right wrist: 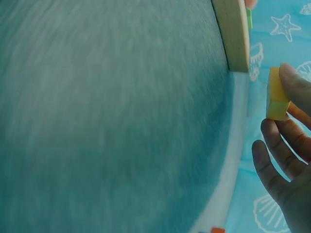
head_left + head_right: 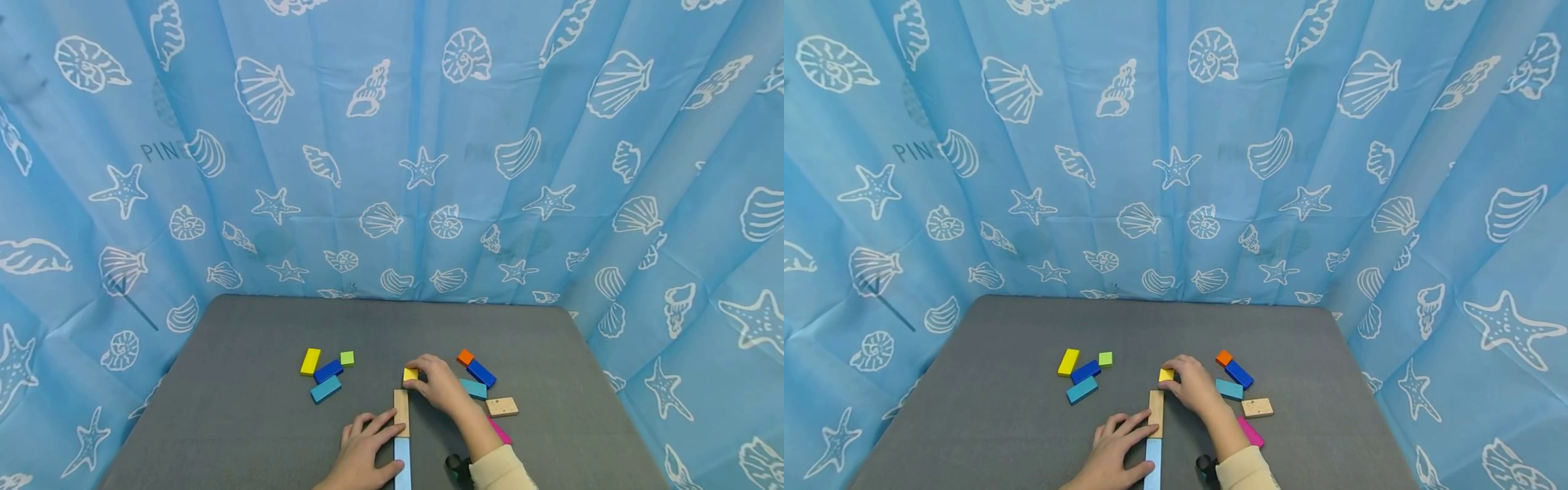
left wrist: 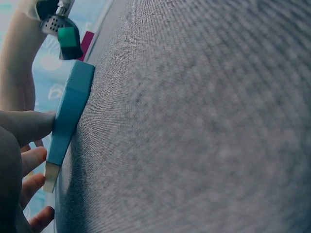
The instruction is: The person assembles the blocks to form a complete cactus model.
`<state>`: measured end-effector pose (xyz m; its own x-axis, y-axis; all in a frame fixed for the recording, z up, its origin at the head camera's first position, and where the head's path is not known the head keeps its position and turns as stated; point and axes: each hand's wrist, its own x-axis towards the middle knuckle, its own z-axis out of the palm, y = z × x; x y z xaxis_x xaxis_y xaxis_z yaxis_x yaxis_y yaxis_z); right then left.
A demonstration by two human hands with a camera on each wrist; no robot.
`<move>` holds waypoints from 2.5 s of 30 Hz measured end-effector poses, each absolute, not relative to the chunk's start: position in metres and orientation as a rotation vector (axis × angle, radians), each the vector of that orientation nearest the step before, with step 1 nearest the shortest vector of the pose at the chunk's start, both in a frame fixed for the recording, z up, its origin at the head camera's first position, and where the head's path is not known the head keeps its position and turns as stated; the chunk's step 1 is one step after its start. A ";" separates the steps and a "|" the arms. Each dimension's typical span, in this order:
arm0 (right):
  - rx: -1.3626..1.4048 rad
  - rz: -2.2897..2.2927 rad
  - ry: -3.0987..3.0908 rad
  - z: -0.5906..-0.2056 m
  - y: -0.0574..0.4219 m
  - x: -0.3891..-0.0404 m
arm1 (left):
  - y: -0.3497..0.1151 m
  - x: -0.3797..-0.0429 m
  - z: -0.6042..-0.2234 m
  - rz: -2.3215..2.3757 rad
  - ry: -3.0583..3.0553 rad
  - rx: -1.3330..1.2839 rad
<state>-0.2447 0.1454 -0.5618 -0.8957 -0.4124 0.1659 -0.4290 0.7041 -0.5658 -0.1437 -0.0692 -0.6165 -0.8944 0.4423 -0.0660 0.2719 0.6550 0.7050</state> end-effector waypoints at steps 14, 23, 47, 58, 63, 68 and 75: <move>0.706 1.040 -2.996 -0.573 0.128 -0.251 | -0.070 -0.144 -0.616 1.074 2.634 0.580; 0.719 1.029 -3.034 -0.573 0.129 -0.252 | -0.070 -0.144 -0.615 1.064 2.645 0.569; 0.675 1.122 -2.899 -0.536 0.154 -0.218 | -0.068 -0.144 -0.615 1.025 2.653 0.560; 0.546 1.130 -2.822 -0.532 0.176 -0.201 | -0.067 -0.142 -0.614 1.016 2.682 0.554; 0.445 1.102 -2.816 -0.532 0.186 -0.194 | -0.067 -0.144 -0.615 0.999 2.669 0.533; 0.378 1.075 -2.827 -0.534 0.195 -0.187 | -0.067 -0.144 -0.615 0.997 2.639 0.523; 0.368 1.074 -2.775 -0.541 0.212 -0.175 | -0.068 -0.143 -0.614 1.018 2.671 0.591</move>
